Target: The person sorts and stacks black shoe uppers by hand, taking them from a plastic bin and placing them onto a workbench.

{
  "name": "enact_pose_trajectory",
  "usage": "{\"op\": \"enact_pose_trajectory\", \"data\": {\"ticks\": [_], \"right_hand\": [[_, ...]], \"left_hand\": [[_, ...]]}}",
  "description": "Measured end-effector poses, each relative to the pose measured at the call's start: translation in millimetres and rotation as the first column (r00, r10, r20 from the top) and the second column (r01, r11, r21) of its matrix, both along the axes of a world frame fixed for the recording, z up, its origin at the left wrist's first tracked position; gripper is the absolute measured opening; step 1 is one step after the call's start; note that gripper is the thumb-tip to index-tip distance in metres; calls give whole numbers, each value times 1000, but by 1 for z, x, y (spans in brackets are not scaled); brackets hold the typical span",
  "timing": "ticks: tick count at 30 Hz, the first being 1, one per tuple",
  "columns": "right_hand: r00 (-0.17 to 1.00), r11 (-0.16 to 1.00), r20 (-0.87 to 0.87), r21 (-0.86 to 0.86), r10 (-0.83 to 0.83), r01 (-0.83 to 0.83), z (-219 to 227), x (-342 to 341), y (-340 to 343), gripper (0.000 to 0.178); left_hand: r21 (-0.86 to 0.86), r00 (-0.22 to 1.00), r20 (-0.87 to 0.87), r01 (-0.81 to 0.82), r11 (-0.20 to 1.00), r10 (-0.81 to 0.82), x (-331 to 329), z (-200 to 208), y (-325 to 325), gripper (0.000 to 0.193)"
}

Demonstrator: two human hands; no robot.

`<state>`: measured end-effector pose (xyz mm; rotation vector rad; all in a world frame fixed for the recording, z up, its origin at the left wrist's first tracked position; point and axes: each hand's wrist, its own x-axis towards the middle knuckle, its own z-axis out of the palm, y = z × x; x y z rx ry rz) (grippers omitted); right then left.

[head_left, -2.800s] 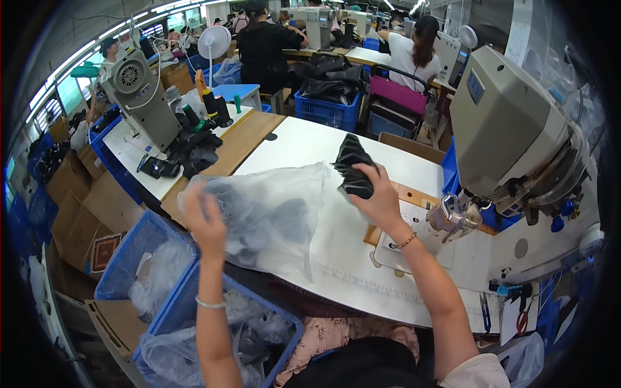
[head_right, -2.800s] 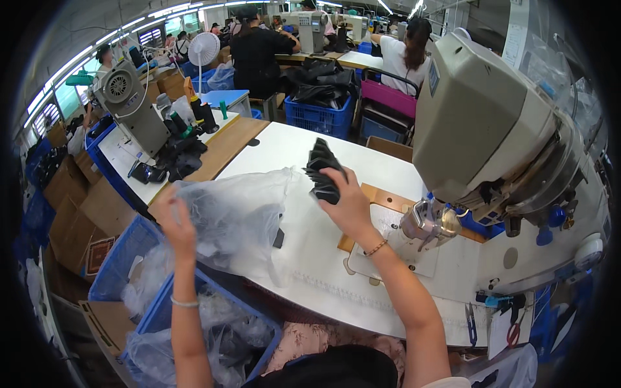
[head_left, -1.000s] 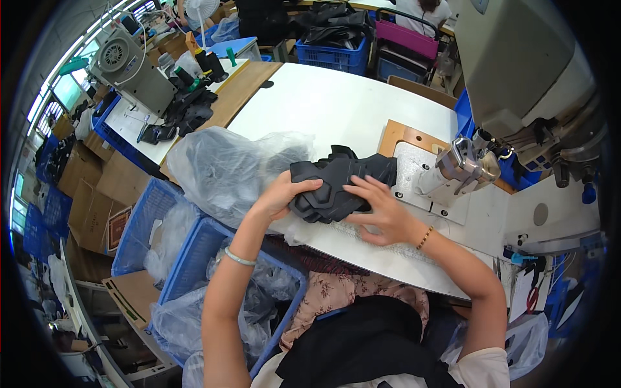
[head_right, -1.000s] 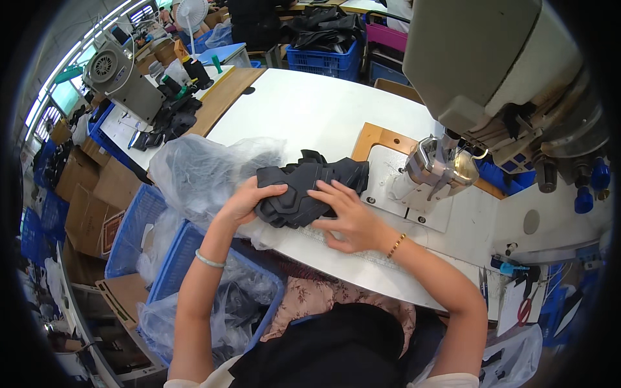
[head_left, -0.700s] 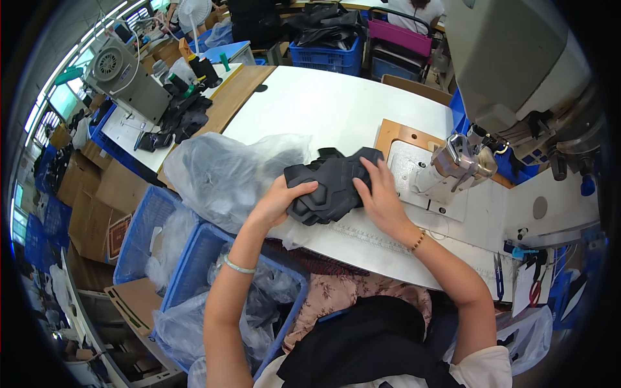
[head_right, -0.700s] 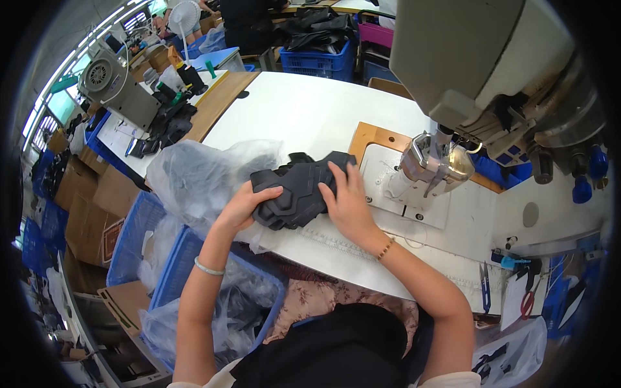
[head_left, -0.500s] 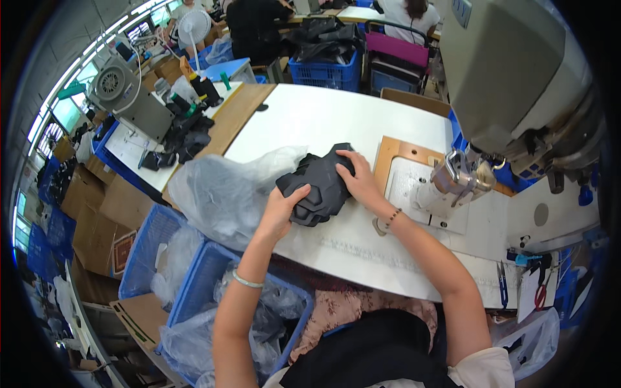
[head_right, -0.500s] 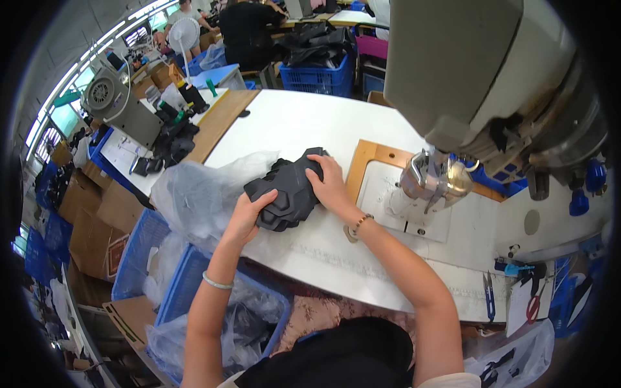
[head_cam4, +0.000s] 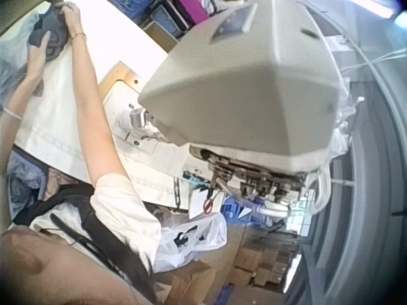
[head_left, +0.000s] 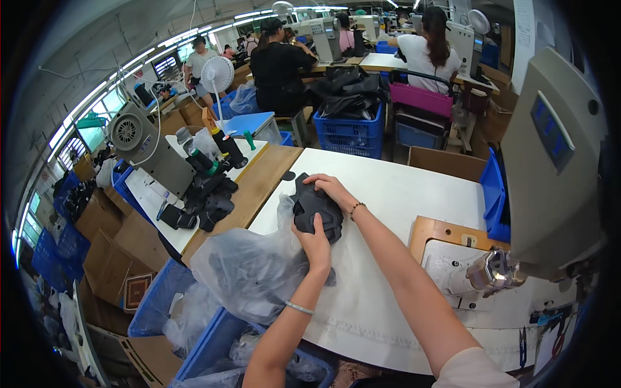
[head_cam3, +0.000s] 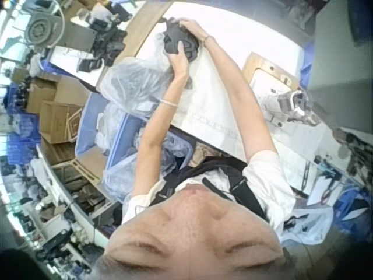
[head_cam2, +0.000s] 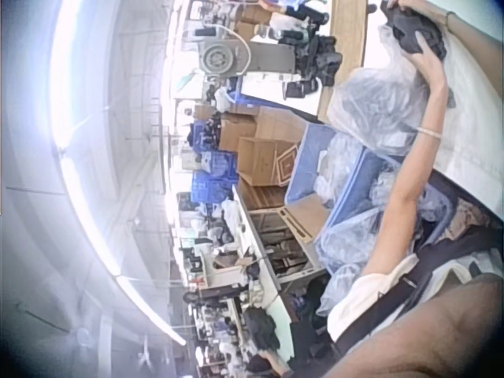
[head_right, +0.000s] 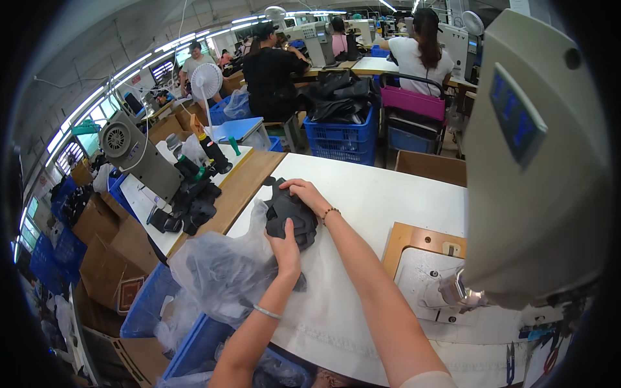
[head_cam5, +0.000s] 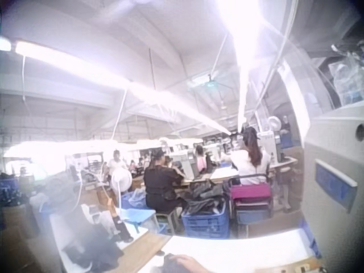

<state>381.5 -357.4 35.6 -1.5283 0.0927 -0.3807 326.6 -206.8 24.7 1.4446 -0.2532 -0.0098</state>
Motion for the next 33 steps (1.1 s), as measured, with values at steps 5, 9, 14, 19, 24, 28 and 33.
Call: {"op": "enact_pose_trajectory", "data": {"ticks": [5,9,14,19,24,28,33], "right_hand": [[934,906,241,-270,-265,327,-4,13,-14,31],[902,818,62,-398,-428,416,0,-7,-10,53],[858,568,-42,-766,-511,301,-6,-26,48,62],[885,631,-94,-736,-456,246,-13,-8,11,55],[893,650,-39,-701,-447,295,-13,12,5,57],[770,557,311,-547,-557,624,32,-25,41,35],[878,727,-380,-684,-290,-56,61,-124,87,30]], "left_hand": [[35,996,62,-64,997,62,18,-9,-18,67],[210,998,42,-50,976,42,18,-2,-18,76],[487,984,137,31,873,-112,0,7,15,78],[965,838,254,-185,187,-482,-53,6,94,69],[823,816,316,18,568,-485,-75,14,132,56],[639,668,598,-63,767,-444,-78,26,159,45],[660,655,713,-506,555,-251,-79,45,168,37]]}}
